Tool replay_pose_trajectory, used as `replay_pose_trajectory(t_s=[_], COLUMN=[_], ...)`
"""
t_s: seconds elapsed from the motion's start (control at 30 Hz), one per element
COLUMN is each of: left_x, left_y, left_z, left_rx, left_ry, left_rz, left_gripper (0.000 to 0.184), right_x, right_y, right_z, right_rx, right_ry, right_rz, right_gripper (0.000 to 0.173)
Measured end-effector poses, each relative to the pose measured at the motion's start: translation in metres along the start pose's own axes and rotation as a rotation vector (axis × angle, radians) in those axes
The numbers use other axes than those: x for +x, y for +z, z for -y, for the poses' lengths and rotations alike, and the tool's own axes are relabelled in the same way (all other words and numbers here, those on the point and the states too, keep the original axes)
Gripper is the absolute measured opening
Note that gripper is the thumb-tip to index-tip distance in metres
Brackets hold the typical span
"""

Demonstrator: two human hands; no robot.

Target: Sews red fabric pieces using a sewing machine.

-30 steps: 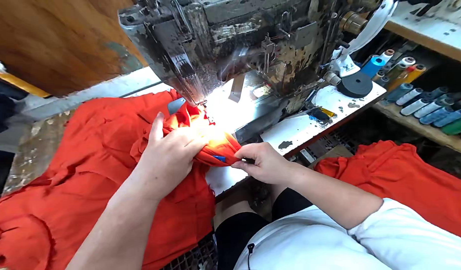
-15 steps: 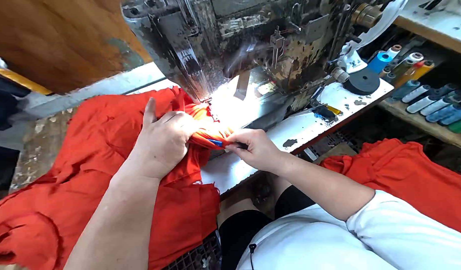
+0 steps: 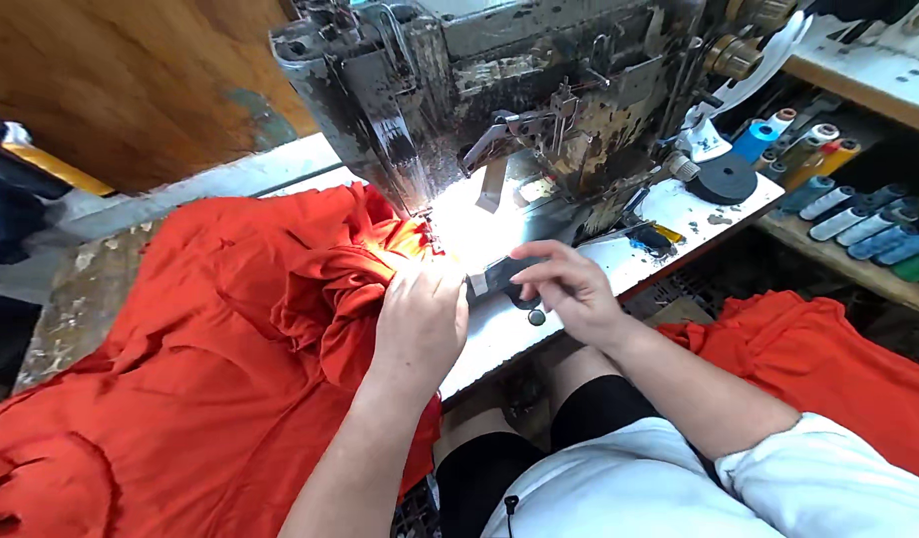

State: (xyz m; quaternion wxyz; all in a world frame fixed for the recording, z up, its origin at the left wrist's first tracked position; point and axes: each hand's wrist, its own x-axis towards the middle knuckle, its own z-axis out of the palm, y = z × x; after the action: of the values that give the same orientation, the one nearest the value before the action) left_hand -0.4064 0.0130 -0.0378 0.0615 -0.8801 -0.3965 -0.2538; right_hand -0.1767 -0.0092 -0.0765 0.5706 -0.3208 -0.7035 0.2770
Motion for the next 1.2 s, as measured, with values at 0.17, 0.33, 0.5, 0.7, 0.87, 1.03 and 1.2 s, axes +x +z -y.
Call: replay_pose_trajectory(t_s=[0.17,0.33,0.5,0.7,0.87,1.03,1.2], left_x=[-0.001,0.003,0.003,0.01,0.016,0.045,0.039], left_y=[0.003,0.002,0.002,-0.001,-0.02,-0.014,0.017], left_z=[0.005,0.01,0.012,0.014,0.002,0.011,0.028], left_rx=[-0.031,-0.056,-0.055,-0.057,-0.094,0.124,0.171], left_ry=[-0.023,-0.018,-0.018,-0.046,-0.334,-0.727,-0.513], left_rz=[-0.036,-0.031,-0.018,-0.021,0.064,0.177,-0.096], left_gripper=[0.025,0.026,0.026,0.02,0.022,0.024,0.036], right_x=[-0.001,-0.001,0.002,0.009,0.055,0.152,0.19], right_y=[-0.057,-0.086,-0.103,-0.125,-0.193,-0.265,-0.262], right_z=[0.007,0.009,0.015,0.017,0.029,0.006,-0.013], right_rx=[-0.058,-0.104,-0.1,-0.119,-0.319,0.0,-0.029], right_ry=[0.044,0.059,0.028,-0.02,-0.084,0.411,0.577], right_rz=[-0.062,-0.147,-0.19,-0.242,-0.521,-0.599,-0.477], right_gripper=[0.026,0.029,0.028,0.029,0.022,0.026,0.037])
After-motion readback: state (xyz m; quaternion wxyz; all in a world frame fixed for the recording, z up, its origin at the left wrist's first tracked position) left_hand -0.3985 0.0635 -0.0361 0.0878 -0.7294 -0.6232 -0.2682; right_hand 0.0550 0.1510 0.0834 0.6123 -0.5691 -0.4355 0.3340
